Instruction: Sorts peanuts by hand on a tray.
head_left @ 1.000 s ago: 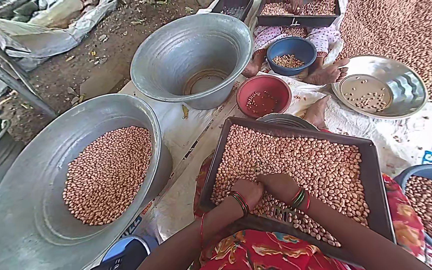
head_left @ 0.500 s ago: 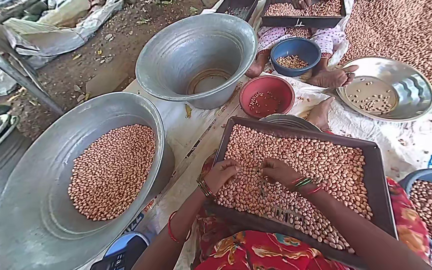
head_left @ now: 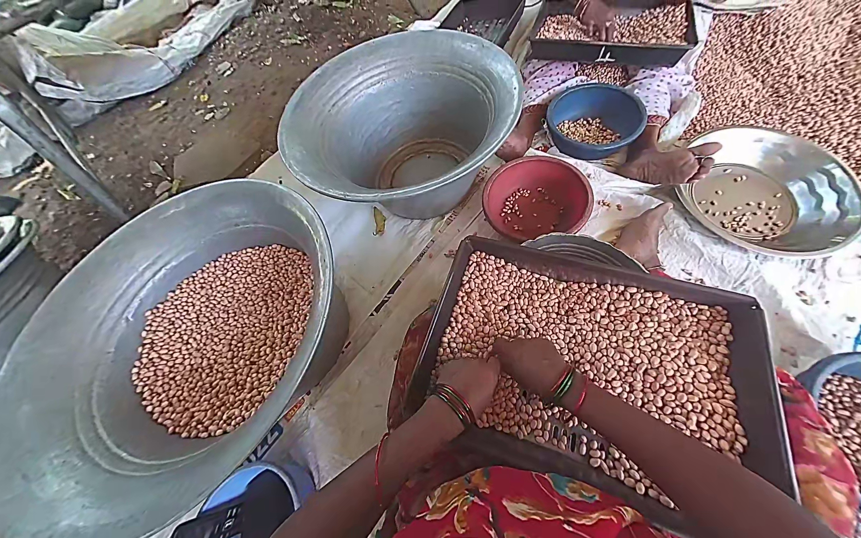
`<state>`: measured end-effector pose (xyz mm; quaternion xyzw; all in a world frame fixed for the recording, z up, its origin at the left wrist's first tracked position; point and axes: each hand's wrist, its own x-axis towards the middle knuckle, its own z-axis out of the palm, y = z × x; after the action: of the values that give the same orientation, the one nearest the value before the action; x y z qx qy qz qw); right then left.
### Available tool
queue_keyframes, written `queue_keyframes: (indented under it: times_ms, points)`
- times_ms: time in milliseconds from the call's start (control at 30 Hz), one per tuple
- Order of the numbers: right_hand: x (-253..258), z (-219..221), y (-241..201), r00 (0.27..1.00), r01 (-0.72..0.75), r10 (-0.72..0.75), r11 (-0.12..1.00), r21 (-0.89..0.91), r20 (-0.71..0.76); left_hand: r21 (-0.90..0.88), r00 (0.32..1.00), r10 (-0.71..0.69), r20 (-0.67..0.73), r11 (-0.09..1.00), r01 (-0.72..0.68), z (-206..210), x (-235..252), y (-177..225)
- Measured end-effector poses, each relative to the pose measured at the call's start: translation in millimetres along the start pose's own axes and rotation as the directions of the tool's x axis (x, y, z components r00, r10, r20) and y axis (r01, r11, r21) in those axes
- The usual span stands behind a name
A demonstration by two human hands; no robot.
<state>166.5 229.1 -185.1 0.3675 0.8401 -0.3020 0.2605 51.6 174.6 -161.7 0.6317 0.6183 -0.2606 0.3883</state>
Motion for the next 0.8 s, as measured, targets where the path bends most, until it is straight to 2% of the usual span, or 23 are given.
queue_keyframes:
  times_ms: [100, 133, 200, 233, 267, 300, 333, 400, 433, 500, 567, 633, 700, 800]
  points:
    - [1, 0, 2, 1.000, -0.003, 0.003, 1.000, 0.026, -0.003, -0.002, 0.998, -0.057, 0.009, 0.998, 0.057, 0, -1, 5]
    - [-1, -1, 9, 0.999, 0.026, -0.024, 0.996, 0.091, -0.021, -0.010, 0.998, -0.066, 0.004, 0.998, 0.066, 0, -1, 4]
    - [-5, -5, 29, 0.988, 0.130, -0.089, 0.916, 0.379, -0.126, -0.010, 0.998, -0.063, -0.017, 0.998, 0.063, 4, -2, -2]
    - [-8, -7, 39, 0.979, 0.177, -0.087, 0.805, 0.566, -0.183, -0.015, 0.998, -0.054, -0.032, 0.998, 0.053, 5, -2, -5]
    - [-10, -9, 47, 0.976, 0.201, -0.072, 0.648, 0.735, -0.204, -0.044, 0.998, -0.043, -0.053, 0.998, 0.041, 6, -2, -10]
    - [-13, -13, 53, 0.981, 0.192, -0.067, 0.476, 0.858, -0.182, -0.108, 0.996, -0.039, -0.084, 0.994, 0.030, 5, -3, -15]
    - [-15, -18, 56, 0.987, 0.160, -0.073, 0.353, 0.922, -0.143, -0.181, 0.991, -0.038, -0.132, 0.983, 0.013, 4, -3, -22]
    - [-17, -24, 49, 0.993, 0.120, -0.042, 0.279, 0.953, -0.113, -0.329, 0.971, -0.051, -0.235, 0.944, -0.030, -1, -7, -34]
    - [-15, -23, 42, 0.993, 0.117, -0.010, 0.309, 0.944, -0.120, -0.395, 0.957, -0.058, -0.285, 0.917, -0.062, -3, -10, -37]
    - [-8, -15, 29, 0.986, 0.146, 0.000, 0.507, 0.849, -0.169, -0.447, 0.941, -0.073, -0.331, 0.890, -0.088, -4, -14, -38]
    - [-4, -9, 17, 0.985, 0.140, -0.040, 0.759, 0.636, -0.170, -0.425, 0.948, -0.072, -0.309, 0.902, -0.070, -5, -16, -38]
    - [-2, -5, 4, 0.994, 0.091, -0.062, 0.922, 0.376, -0.089, -0.362, 0.966, -0.079, -0.245, 0.932, -0.015, -5, -16, -35]
    - [1, 1, -6, 0.998, 0.060, -0.053, 0.979, 0.193, -0.039, -0.293, 0.979, -0.096, -0.180, 0.955, 0.040, -4, -16, -32]
    - [3, 2, -7, 0.997, 0.073, -0.069, 0.988, 0.136, -0.039, -0.248, 0.987, -0.100, -0.125, 0.966, 0.067, -4, -15, -30]
